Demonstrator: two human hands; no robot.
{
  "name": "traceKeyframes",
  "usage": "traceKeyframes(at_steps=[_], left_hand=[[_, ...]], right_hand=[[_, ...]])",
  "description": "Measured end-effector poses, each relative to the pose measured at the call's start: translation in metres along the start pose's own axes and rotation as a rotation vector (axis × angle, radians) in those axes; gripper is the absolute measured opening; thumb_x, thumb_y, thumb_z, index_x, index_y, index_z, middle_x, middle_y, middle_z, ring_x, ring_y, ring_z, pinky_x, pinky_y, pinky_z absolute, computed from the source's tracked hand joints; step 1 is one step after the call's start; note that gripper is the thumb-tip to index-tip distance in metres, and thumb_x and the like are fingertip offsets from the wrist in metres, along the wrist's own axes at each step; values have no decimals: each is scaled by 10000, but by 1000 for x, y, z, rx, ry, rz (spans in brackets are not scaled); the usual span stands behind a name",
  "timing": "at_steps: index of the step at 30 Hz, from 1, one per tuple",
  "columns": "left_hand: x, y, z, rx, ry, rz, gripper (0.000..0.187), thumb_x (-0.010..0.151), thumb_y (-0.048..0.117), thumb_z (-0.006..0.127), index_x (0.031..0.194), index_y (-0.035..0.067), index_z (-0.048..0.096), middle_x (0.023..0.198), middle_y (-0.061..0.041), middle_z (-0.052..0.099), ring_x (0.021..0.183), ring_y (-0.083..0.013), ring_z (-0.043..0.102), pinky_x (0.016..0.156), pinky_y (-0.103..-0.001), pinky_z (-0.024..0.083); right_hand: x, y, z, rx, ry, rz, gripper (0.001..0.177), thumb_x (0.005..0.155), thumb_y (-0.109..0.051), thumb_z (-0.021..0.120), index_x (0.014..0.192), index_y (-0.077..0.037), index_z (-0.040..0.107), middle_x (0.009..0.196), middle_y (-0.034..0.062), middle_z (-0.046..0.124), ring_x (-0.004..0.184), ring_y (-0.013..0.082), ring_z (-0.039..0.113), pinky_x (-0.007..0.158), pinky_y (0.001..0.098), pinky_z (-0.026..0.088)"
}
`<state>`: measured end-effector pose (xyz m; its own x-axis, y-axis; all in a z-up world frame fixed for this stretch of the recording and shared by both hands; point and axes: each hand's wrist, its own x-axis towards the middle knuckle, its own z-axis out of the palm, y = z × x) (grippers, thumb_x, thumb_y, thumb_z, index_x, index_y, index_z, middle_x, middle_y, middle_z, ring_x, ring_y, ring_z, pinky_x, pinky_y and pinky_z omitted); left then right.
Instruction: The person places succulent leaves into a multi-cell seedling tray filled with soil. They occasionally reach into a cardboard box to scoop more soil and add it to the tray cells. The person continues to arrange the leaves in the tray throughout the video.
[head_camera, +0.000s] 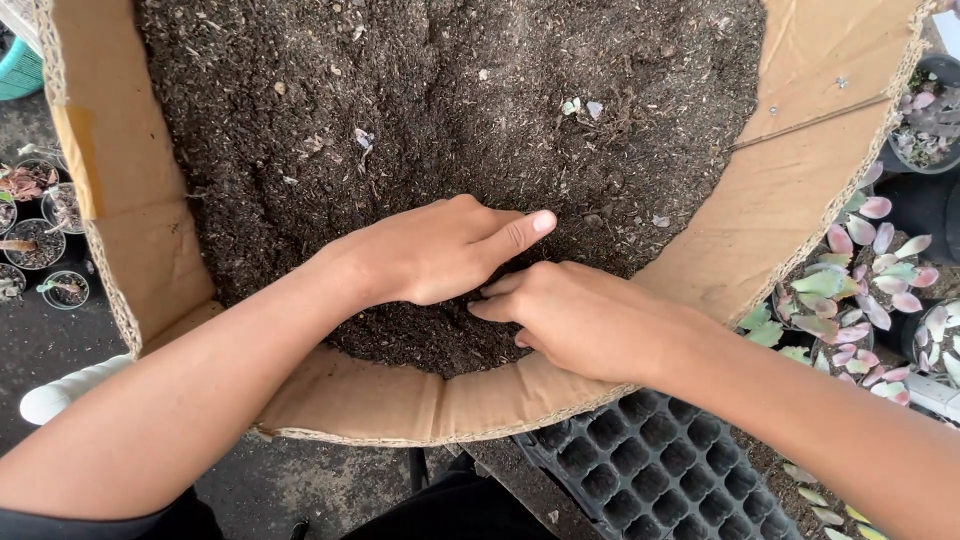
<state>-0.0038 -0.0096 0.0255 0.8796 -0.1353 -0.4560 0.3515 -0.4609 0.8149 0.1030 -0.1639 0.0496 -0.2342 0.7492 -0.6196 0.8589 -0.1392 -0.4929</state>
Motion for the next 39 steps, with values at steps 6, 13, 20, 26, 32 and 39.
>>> traceKeyframes(at_steps=[6,13,20,26,32,39], left_hand=[[-7,7,-4,17,20,4,818,1070,538,90,1383,128,725,1196,-186,828,1188,-422,764,1038,-571,571],[-2,3,-2,61,30,6,773,1090,530,126,1320,117,738,1052,-229,829,1029,-446,797,978,-553,597],[-2,0,0,100,57,38,743,1102,542,160,1259,111,745,983,-237,817,986,-445,801,938,-555,603],[9,-15,5,122,180,237,680,1141,446,194,1207,61,750,913,-220,803,883,-411,807,861,-522,624],[5,-2,12,-5,466,471,753,1110,534,218,1279,6,728,1092,-178,818,1004,-289,793,879,-427,585],[-33,99,67,-151,721,568,816,1152,557,145,1235,-16,720,1258,-188,760,1263,-324,710,1037,-424,601]], right_hand=[[2,18,12,-17,-4,-25,260,952,-53,700,1194,-30,792,1143,172,802,1084,392,790,877,479,659],[-3,20,12,-105,-5,-48,162,959,-97,709,1080,-48,804,1049,111,812,987,347,807,823,445,670],[-7,10,1,-84,35,1,189,984,-80,675,1102,-46,818,1045,136,816,977,323,817,841,394,671],[-36,10,-10,-54,354,-30,222,928,-31,718,1070,-130,856,1024,86,846,935,332,814,810,413,661],[-99,-21,-33,181,639,108,241,958,-84,744,1164,-133,857,1254,127,834,274,58,361,273,204,431],[-232,-32,13,299,807,259,241,956,-146,737,1145,-197,877,1122,23,897,245,97,458,273,245,449]])
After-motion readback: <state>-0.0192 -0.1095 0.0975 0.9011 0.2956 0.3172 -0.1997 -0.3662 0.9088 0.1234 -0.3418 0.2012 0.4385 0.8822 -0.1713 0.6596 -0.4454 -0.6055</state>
